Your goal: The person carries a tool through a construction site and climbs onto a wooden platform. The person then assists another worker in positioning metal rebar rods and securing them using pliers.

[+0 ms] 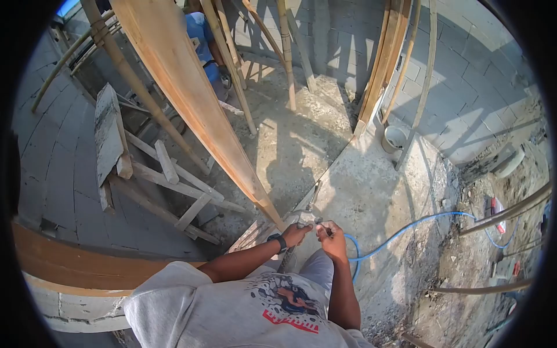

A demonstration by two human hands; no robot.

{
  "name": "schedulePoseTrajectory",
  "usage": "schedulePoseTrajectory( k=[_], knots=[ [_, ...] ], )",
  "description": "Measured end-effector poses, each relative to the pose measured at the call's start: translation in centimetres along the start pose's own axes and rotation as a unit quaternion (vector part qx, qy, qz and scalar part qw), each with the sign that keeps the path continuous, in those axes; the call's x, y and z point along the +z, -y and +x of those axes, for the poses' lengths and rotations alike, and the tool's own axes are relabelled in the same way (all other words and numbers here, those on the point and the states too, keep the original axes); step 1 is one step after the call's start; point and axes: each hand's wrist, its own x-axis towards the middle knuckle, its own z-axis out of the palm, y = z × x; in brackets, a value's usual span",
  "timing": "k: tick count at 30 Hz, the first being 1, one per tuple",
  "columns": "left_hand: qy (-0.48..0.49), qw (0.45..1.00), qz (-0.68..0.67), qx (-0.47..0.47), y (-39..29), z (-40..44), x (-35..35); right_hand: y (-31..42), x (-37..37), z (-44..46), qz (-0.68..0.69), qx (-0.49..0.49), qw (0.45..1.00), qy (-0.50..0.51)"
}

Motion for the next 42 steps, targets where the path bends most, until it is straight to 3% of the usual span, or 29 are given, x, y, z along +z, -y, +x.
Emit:
schedulePoseTrajectory(
  k=[2,6,9,13,15,17,19,21,23,25,26,29,31,33,35,39,41,42],
  knots=[
    [-0.023,1.000,-0.020,0.008,-2.1,3.1,-0.5,2.1,-2.3,5.6,0.055,-0.009,0.998,-0.031],
    [-0.091,0.991,-0.099,0.003,-7.2,8.2,1.0,10.2,-5.1,18.3,0.071,-0.070,0.994,0.034],
    [-0.144,0.977,-0.155,0.022,-10.2,11.1,1.4,16.1,-4.8,27.8,0.002,-0.162,0.984,0.077],
    [-0.270,0.933,-0.228,0.068,-12.6,11.8,0.2,21.4,-0.1,37.2,-0.170,-0.212,0.939,0.211],
    [-0.321,0.903,-0.280,0.054,-12.5,12.4,-0.7,20.7,3.0,40.8,-0.312,-0.208,0.889,0.261],
    [-0.354,0.869,-0.340,0.064,-13.7,12.2,-1.7,18.4,5.2,42.1,-0.350,-0.202,0.844,0.353],
    [-0.410,0.844,-0.341,0.048,-13.3,13.1,-3.1,16.2,5.8,43.3,-0.410,-0.144,0.833,0.342],
    [-0.447,0.820,-0.352,0.065,-13.7,13.5,-4.8,11.1,5.1,46.2,-0.247,-0.156,0.882,0.370],
    [-0.460,0.796,-0.385,0.079,-14.0,13.7,-7.2,11.1,4.2,47.3,-0.306,-0.143,0.882,0.330],
    [-0.459,0.831,-0.311,0.033,-12.1,14.0,-9.6,9.3,3.5,47.1,-0.344,-0.123,0.882,0.298],
    [-0.457,0.820,-0.339,0.056,-11.4,14.8,-10.6,8.2,3.1,47.7,-0.350,-0.122,0.886,0.280],
    [-0.460,0.791,-0.397,0.076,-11.7,16.5,-12.3,0.6,-0.4,51.6,-0.352,-0.080,0.886,0.291],
    [-0.463,0.781,-0.413,0.073,-13.3,18.2,-14.3,-1.9,-3.4,54.0,-0.398,-0.003,0.846,0.355],
    [-0.470,0.776,-0.417,0.058,-14.2,19.9,-16.4,-6.3,-6.1,56.7,-0.491,0.035,0.790,0.366],
    [-0.506,0.764,-0.397,0.044,-15.0,21.6,-19.1,-9.6,-8.5,58.7,-0.517,0.053,0.770,0.371],
    [-0.544,0.717,-0.435,0.000,-18.8,24.2,-25.9,-7.5,-6.3,63.9,-0.618,0.066,0.694,0.364],
    [-0.569,0.696,-0.438,-0.013,-20.4,25.5,-28.9,-7.4,-3.6,68.1,-0.626,0.027,0.672,0.394],
    [-0.564,0.695,-0.446,-0.005,-20.1,26.4,-30.4,-7.3,-2.1,70.3,-0.570,0.047,0.709,0.412]
  ],
)
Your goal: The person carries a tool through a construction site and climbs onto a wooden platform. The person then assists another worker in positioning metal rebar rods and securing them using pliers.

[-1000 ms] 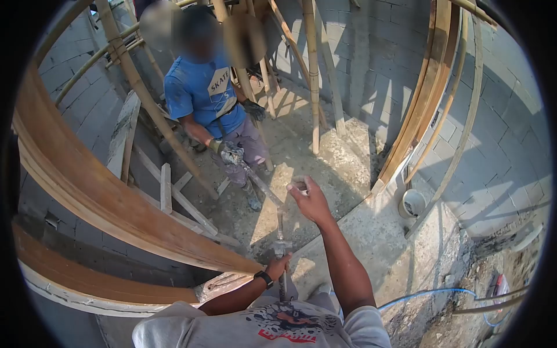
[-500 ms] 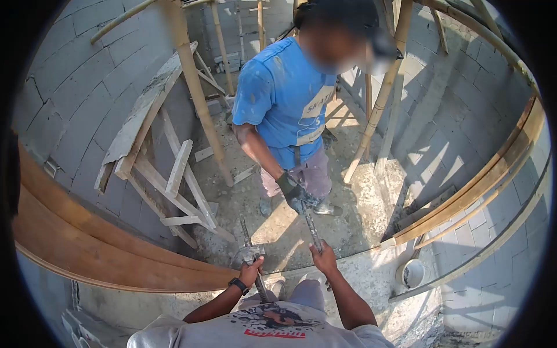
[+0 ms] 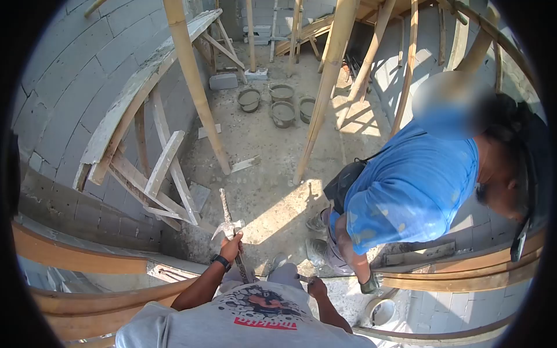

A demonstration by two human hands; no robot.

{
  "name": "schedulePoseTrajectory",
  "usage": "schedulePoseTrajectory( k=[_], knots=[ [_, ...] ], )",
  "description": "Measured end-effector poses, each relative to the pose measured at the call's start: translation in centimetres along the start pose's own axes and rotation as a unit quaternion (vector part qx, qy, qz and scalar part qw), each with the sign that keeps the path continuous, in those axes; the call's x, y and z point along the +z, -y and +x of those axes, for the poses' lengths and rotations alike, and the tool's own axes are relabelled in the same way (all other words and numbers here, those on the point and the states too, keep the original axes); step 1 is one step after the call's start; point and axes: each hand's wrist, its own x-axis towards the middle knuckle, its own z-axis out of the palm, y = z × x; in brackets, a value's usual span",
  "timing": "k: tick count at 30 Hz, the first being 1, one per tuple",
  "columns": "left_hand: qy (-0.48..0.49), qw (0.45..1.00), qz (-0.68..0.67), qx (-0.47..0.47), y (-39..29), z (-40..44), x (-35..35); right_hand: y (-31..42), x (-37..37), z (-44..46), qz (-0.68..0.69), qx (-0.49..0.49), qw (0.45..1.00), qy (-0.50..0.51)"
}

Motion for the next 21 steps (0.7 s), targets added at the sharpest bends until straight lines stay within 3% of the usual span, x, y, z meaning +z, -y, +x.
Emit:
schedulePoseTrajectory(
  k=[1,2,3,5,8,12,15,18,20,21],
  knots=[
    [-0.001,1.000,-0.006,0.014,-1.8,0.3,0.9,1.3,-1.8,1.6,0.070,-0.021,0.997,0.011],
    [-0.002,1.000,-0.012,0.026,-3.5,0.6,1.9,2.6,-3.4,3.1,0.242,-0.024,0.969,0.046],
    [-0.003,0.999,-0.017,0.039,-4.9,1.0,2.6,6.3,-6.1,3.1,0.407,-0.022,0.910,0.080],
    [-0.006,0.999,-0.021,0.036,-6.5,2.9,4.0,14.3,-12.1,2.8,0.567,-0.020,0.818,0.095],
    [-0.001,0.999,-0.007,0.044,-9.5,6.8,6.0,25.5,-20.2,2.2,0.767,0.057,0.613,0.181],
    [-0.001,1.000,-0.018,0.012,-11.3,14.2,8.0,28.7,-16.1,16.5,0.655,0.009,0.744,0.131],
    [0.009,1.000,-0.010,0.002,-11.6,22.5,8.5,33.9,-15.0,23.7,0.363,-0.091,0.927,0.020],
    [-0.004,1.000,-0.006,0.028,-15.5,30.2,8.6,39.4,-17.6,30.8,0.391,-0.084,0.911,0.097],
    [0.015,0.999,-0.035,0.038,-20.7,35.6,8.4,44.7,-20.0,35.6,0.306,-0.133,0.936,0.113],
    [0.025,0.998,-0.030,0.043,-25.7,41.2,8.3,49.9,-22.1,40.0,0.235,-0.236,0.942,0.040]
  ],
)
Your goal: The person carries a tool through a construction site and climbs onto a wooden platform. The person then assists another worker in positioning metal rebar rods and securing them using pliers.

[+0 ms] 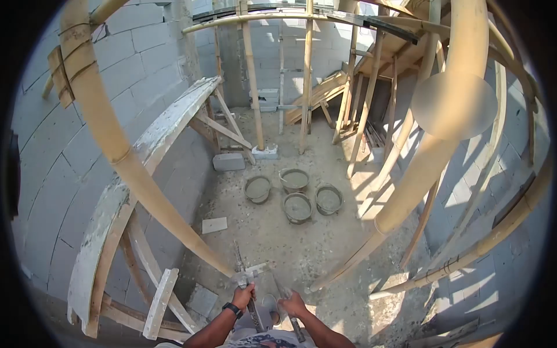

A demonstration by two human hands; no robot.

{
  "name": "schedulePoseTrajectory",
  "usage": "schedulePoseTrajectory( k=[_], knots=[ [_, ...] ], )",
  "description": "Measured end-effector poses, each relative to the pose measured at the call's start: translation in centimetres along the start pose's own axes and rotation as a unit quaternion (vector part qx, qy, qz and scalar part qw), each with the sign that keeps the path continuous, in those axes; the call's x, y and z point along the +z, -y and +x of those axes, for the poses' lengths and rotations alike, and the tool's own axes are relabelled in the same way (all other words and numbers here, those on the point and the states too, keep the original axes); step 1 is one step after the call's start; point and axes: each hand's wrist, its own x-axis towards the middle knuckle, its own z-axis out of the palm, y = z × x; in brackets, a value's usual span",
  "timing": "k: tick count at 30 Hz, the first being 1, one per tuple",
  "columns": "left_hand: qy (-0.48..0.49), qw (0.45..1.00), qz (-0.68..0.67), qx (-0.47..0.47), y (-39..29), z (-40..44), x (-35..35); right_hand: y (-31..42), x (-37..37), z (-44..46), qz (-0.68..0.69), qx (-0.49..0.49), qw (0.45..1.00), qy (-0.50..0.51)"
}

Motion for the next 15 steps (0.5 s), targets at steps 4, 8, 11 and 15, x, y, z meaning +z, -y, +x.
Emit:
schedulePoseTrajectory(
  k=[4,8,11,15],
  knots=[
    [0.015,0.998,-0.060,-0.027,-10.1,6.4,1.5,14.3,-2.9,6.6,0.014,-0.017,0.998,0.054],
    [0.011,0.986,-0.168,-0.005,-15.2,16.1,3.9,20.1,-2.6,14.6,0.105,-0.155,0.979,0.075],
    [0.007,0.980,-0.197,-0.001,-17.8,24.3,6.4,25.5,-4.8,18.3,0.172,-0.160,0.967,0.098],
    [0.033,0.961,-0.262,-0.086,-17.2,36.7,9.3,23.8,-8.8,30.6,0.007,-0.301,0.950,0.081]
  ],
)
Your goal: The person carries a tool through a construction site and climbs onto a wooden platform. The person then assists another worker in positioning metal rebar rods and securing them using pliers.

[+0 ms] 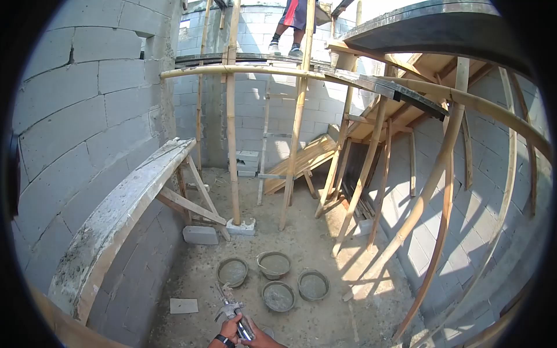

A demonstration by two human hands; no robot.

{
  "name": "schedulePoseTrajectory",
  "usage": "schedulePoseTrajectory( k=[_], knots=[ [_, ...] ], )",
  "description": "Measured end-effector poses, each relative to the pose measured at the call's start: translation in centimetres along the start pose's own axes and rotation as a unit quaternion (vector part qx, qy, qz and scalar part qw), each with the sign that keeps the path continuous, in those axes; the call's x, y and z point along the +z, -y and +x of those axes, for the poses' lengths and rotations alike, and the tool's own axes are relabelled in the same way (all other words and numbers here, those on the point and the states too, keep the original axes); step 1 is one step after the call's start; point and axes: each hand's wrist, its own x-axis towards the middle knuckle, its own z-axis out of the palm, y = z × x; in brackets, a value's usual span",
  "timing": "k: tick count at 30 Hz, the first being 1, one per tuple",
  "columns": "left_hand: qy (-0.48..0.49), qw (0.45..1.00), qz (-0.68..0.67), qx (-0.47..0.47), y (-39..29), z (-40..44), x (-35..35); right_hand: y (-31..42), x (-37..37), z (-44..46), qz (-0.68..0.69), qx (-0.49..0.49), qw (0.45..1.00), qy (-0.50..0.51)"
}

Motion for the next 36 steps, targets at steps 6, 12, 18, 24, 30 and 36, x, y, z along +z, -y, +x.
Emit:
schedulePoseTrajectory(
  k=[6,12,18,24,30,36],
  knots=[
    [-0.022,0.994,-0.028,-0.101,-0.9,12.9,5.2,-15.4,-8.5,9.4,-0.074,0.054,0.981,0.171],
    [-0.101,0.993,-0.042,-0.048,-8.8,13.7,16.4,-7.7,-14.5,21.8,-0.219,0.284,0.916,0.182],
    [-0.123,0.991,0.034,-0.041,-13.3,25.0,18.9,-15.1,-18.3,31.3,-0.028,0.270,0.957,0.100],
    [0.065,0.987,0.144,-0.028,-23.4,33.6,25.6,-17.5,-27.1,43.8,-0.016,0.266,0.961,0.074],
    [0.191,0.940,0.281,-0.038,-32.8,39.3,29.7,-13.1,-33.1,54.1,0.249,0.446,0.859,-0.024],
    [0.116,0.957,0.263,-0.034,-35.4,48.0,28.2,-16.6,-37.6,61.6,0.365,0.485,0.786,-0.118]
  ],
)
